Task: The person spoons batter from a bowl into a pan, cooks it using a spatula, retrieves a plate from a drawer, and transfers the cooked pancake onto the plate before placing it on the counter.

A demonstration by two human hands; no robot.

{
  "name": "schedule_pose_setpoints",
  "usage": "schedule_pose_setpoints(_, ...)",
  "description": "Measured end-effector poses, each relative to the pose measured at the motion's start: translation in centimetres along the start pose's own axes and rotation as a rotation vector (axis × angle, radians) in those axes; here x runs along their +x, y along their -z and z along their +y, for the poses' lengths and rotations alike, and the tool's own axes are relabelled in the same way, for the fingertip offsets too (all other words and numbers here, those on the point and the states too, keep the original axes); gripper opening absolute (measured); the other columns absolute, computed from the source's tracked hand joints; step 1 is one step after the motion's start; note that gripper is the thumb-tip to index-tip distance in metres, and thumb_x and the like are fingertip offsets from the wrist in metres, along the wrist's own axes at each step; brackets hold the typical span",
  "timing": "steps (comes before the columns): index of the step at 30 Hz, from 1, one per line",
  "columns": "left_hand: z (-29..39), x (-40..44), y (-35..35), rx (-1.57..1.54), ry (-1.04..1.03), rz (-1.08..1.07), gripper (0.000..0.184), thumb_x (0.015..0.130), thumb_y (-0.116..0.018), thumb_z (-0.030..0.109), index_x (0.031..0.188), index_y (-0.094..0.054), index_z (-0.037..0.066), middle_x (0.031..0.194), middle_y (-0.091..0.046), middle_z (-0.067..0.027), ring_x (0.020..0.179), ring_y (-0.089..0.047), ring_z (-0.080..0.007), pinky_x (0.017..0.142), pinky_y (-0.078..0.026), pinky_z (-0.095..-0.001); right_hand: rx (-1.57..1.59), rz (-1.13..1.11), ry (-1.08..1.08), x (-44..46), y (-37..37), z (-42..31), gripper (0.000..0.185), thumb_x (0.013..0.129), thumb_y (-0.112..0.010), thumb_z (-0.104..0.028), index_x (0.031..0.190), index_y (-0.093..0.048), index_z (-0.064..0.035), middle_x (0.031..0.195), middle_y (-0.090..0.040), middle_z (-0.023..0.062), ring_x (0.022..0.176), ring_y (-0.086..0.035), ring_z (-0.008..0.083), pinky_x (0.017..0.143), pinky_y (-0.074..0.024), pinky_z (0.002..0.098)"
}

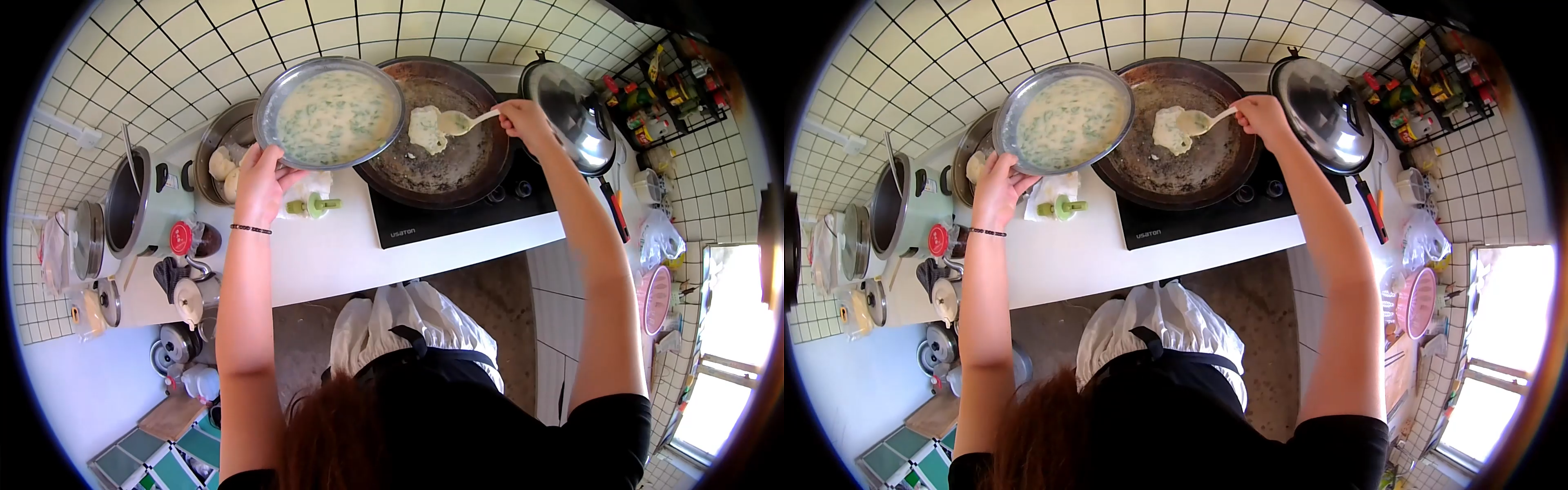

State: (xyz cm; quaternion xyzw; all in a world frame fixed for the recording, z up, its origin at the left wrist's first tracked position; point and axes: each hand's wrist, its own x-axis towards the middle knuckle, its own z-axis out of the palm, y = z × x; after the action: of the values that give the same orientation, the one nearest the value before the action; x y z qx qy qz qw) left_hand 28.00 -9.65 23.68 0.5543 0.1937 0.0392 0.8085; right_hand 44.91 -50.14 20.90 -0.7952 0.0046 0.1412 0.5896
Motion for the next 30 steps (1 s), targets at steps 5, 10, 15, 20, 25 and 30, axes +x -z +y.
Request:
schedule_pose_setpoints(5,0.0,-0.1,0.8,0.011,0.003,0.029,0.023,0.084,-0.047,0.009,0.106,-0.049,0.0,0.1,-0.058,-0.0121,0.086,-0.062,-0.0242,0.075,-0.055,-0.0367,-0.391,0.12,0.104,0.1,-1.9,2.7,0.02,0.082,-0.054,-0.013,0.088,-0.066,0.0014,0.067,-0.062,0.0096,0.059,-0.058,0.018,0.055,-0.0458,0.0284)
schedule_pose_setpoints(10,0.3,-0.7,1.0,0.024,0.006,0.043,0.021,0.084,-0.047,0.009,0.104,-0.049,0.001,0.1,-0.058,-0.0112,0.086,-0.063,-0.0233,0.075,-0.055,-0.0367,-0.693,0.203,0.4,-0.4,-3.4,3.1,0.018,0.079,-0.058,-0.015,0.088,-0.065,-0.0013,0.076,-0.062,0.0201,0.075,-0.06,0.0374,0.068,-0.0484,0.0372)
schedule_pose_setpoints(15,0.5,-1.3,1.1,0.047,0.001,0.054,0.021,0.084,-0.047,0.009,0.103,-0.05,0.001,0.099,-0.059,-0.011,0.085,-0.063,-0.0225,0.074,-0.055,-0.036,-0.8,0.158,0.688,0.5,-3.5,3.8,0.017,0.082,-0.056,-0.01,0.095,-0.064,-0.0027,0.08,-0.059,0.0177,0.077,-0.057,0.0356,0.069,-0.0465,0.0384)
schedule_pose_setpoints(20,0.5,-1.9,1.3,0.058,0.003,0.048,0.021,0.084,-0.047,0.01,0.104,-0.05,0.002,0.098,-0.06,-0.011,0.083,-0.063,-0.0221,0.072,-0.055,-0.0348,-0.948,0.048,0.684,0.9,-3.8,2.9,0.022,0.084,-0.052,-0.011,0.104,-0.06,-0.0056,0.085,-0.054,0.0158,0.082,-0.056,0.0346,0.071,-0.0468,0.0419)
schedule_pose_setpoints(25,0.2,-2.3,1.5,0.056,-0.006,0.033,0.022,0.084,-0.047,0.01,0.105,-0.049,0.002,0.098,-0.06,-0.0109,0.082,-0.064,-0.0219,0.07,-0.056,-0.0332,-1.043,-0.037,0.781,1.1,-4.0,2.0,0.023,0.084,-0.052,-0.01,0.106,-0.059,-0.0091,0.085,-0.052,0.0148,0.082,-0.056,0.0325,0.07,-0.047,0.0414)
schedule_pose_setpoints(30,-0.3,-2.8,1.6,0.052,0.015,0.023,0.017,0.085,-0.049,0.011,0.1,-0.05,0.003,0.096,-0.06,-0.0094,0.084,-0.063,-0.0214,0.073,-0.054,-0.0344,-0.812,0.219,0.679,0.5,-3.5,0.6,0.02,0.082,-0.054,-0.013,0.097,-0.065,-0.0084,0.076,-0.06,0.0147,0.07,-0.058,0.0342,0.063,-0.0475,0.0356)
